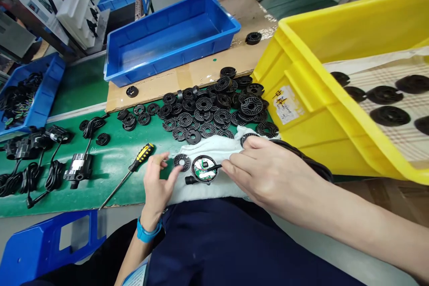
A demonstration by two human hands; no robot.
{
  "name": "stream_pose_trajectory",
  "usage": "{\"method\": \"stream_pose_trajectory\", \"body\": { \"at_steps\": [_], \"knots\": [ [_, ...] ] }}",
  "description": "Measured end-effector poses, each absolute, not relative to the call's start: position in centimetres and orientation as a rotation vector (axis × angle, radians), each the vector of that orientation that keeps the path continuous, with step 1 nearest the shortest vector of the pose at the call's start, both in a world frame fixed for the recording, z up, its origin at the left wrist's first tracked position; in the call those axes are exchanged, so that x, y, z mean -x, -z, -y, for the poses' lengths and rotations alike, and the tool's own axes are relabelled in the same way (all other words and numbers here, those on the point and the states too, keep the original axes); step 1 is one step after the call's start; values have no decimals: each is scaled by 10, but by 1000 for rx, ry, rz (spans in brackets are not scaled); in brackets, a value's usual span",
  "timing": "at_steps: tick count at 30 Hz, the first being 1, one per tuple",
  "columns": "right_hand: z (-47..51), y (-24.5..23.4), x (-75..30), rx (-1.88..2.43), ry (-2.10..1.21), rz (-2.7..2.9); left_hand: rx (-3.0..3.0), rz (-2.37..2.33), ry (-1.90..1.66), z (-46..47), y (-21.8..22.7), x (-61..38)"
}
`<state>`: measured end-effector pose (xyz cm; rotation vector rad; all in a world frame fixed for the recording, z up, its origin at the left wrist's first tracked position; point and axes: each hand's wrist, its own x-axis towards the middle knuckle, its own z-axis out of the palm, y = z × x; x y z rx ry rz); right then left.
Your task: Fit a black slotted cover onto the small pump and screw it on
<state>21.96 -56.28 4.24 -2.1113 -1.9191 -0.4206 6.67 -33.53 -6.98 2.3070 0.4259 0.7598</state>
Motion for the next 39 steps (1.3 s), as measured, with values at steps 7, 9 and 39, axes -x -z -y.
{"method": "stream_pose_trajectory", "body": {
  "at_steps": [7, 9, 39],
  "knots": [
    [562, -41, -222, 2088, 468, 1920, -2541, -256, -467, 336, 86, -79],
    [562, -42, -222, 2098, 462, 1931, -2531, -242, -533, 331, 83, -79],
    [562, -49, -218, 2124, 371, 1946, -2552, 591, -555, 350, 0, -111]
  ]
}}
